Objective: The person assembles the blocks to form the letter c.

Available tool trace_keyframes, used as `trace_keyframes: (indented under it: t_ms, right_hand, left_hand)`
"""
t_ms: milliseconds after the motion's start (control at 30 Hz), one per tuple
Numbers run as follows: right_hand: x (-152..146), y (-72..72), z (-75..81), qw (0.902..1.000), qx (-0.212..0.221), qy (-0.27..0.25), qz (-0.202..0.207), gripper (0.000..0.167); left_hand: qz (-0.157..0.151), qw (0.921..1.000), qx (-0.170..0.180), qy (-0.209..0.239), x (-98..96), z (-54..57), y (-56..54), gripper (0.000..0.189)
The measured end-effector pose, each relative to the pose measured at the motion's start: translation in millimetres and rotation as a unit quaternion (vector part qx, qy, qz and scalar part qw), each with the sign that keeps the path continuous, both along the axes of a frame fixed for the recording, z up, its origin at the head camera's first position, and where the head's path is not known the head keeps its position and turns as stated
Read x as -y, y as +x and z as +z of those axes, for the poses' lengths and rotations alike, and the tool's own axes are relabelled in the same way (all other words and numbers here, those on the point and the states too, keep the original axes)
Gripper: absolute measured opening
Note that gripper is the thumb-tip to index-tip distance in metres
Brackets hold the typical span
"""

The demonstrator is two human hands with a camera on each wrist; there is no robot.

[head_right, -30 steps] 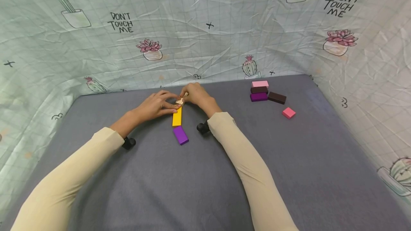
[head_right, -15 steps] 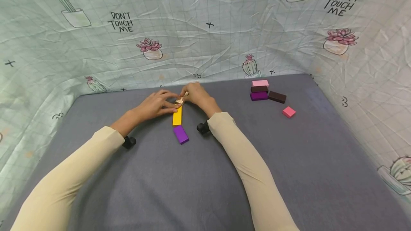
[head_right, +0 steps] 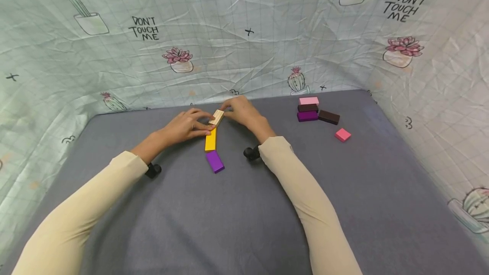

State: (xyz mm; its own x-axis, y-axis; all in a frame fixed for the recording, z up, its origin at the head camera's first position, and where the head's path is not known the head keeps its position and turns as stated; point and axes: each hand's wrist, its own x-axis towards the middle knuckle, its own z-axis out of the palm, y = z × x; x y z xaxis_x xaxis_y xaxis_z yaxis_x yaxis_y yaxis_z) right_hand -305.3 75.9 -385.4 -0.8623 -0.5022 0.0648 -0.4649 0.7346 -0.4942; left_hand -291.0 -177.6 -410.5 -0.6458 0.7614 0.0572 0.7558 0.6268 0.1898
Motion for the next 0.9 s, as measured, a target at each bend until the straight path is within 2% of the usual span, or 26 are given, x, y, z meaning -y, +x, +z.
trace_keyframes:
  t_ms: [433, 700, 900]
  right_hand:
    - [-87.6, 26.3, 17.7, 0.9983, -0.04, -0.018, -0.039, 0.025]
    - [-141.2, 45.6, 21.6, 0.9959, -0.042, -0.007, -0.08, 0.027]
    - [-169.4, 60.2, 24.7, 0.992, -0.049, 0.005, -0.116, 0.026]
  left_hand:
    - [0.003, 1.0, 0.003, -0.004, 0.2, 0.9, -1.7, 0.032]
    - [0.001, 0.9999, -0.01, -0.005, 0.6, 1.6, -1.5, 0.031]
    - [0.013, 0.9997, -0.017, -0.01, -1.2, 3.1, -1.5, 0.031]
